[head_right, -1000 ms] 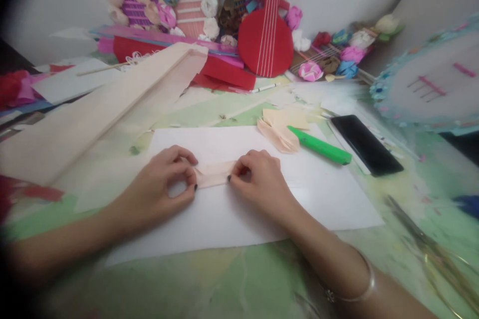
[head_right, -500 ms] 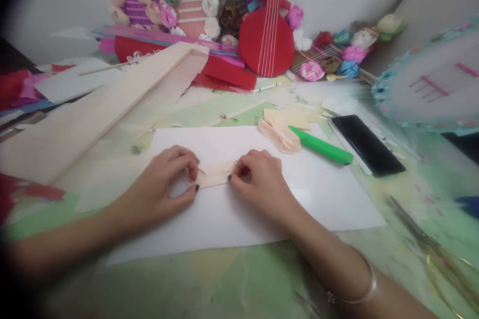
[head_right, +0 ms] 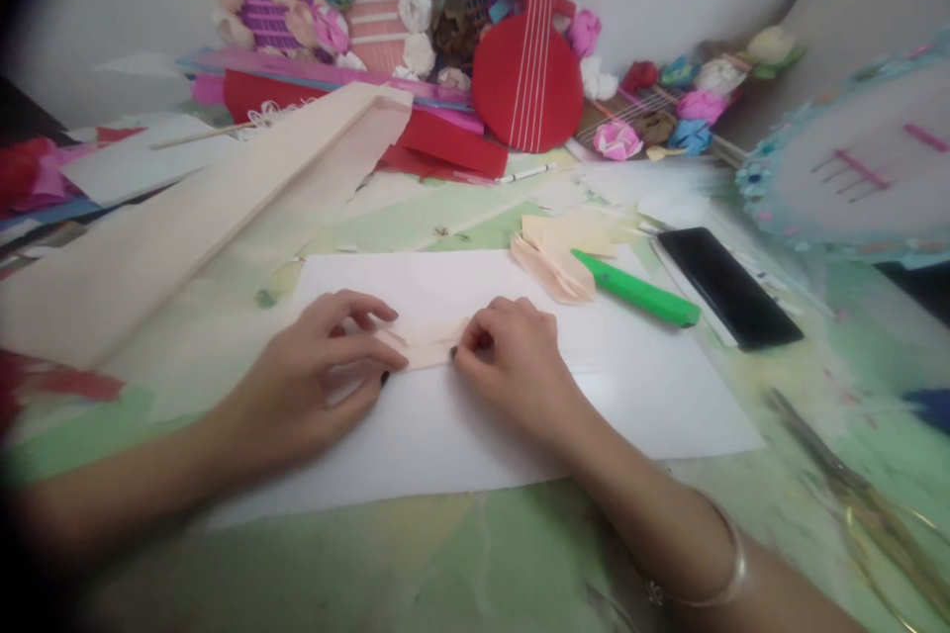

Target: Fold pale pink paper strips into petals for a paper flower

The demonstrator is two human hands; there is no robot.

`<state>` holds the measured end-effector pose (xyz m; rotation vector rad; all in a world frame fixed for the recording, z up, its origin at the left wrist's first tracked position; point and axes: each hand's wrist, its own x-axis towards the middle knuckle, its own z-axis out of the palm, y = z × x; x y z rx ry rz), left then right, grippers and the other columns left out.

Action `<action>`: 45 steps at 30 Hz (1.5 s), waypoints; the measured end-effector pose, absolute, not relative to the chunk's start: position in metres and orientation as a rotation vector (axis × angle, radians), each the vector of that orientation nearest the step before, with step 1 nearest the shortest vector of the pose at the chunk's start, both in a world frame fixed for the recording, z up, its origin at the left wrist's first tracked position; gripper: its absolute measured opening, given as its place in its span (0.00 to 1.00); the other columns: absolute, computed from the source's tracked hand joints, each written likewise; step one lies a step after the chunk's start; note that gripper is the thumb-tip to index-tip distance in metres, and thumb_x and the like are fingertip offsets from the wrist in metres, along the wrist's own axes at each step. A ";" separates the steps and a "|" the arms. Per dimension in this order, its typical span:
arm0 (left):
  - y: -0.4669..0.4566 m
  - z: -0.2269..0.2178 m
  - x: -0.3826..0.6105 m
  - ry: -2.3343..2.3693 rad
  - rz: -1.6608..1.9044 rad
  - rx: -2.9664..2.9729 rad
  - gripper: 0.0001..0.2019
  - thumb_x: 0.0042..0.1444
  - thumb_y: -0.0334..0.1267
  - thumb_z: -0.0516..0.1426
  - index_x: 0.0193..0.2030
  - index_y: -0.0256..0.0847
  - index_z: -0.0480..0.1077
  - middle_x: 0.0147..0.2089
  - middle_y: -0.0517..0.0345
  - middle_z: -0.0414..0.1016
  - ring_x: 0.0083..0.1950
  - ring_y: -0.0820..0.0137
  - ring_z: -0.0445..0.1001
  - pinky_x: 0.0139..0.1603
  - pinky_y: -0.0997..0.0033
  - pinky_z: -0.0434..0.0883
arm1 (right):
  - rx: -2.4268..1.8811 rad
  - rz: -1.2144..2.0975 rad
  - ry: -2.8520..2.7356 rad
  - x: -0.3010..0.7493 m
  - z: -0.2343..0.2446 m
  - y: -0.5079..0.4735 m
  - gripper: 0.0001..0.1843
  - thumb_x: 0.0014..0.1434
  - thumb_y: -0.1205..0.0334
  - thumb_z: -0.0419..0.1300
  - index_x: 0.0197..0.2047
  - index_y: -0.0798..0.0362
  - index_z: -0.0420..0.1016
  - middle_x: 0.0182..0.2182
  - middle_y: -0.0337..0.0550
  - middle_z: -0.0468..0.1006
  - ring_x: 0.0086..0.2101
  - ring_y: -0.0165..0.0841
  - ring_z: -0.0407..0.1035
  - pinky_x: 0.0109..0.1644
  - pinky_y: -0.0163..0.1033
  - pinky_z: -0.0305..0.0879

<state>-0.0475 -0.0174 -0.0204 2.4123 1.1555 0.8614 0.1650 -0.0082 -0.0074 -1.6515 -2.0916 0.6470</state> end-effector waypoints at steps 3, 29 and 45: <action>-0.019 -0.019 -0.048 1.109 0.871 2.462 0.10 0.52 0.25 0.53 0.36 0.40 0.73 0.50 0.52 0.66 0.46 0.66 0.66 0.47 0.61 0.68 | -1.634 0.626 -2.099 0.166 -0.009 -0.009 0.06 0.52 0.70 0.57 0.25 0.53 0.71 0.28 0.41 0.72 0.34 0.35 0.62 0.40 0.43 0.56; -0.034 -0.011 -0.045 0.873 0.510 3.152 0.14 0.61 0.38 0.52 0.48 0.30 0.71 0.41 0.43 0.75 0.44 0.55 0.70 0.42 0.53 0.68 | -1.017 0.044 -2.401 0.168 -0.021 -0.025 0.10 0.61 0.74 0.54 0.37 0.55 0.75 0.37 0.44 0.75 0.40 0.37 0.62 0.45 0.46 0.57; -0.026 -0.007 -0.052 0.792 0.440 3.128 0.17 0.60 0.46 0.54 0.47 0.34 0.70 0.41 0.44 0.75 0.48 0.53 0.69 0.47 0.50 0.65 | -0.966 -0.201 -2.664 0.175 -0.004 -0.036 0.14 0.61 0.76 0.52 0.33 0.55 0.77 0.32 0.45 0.79 0.41 0.39 0.66 0.51 0.53 0.55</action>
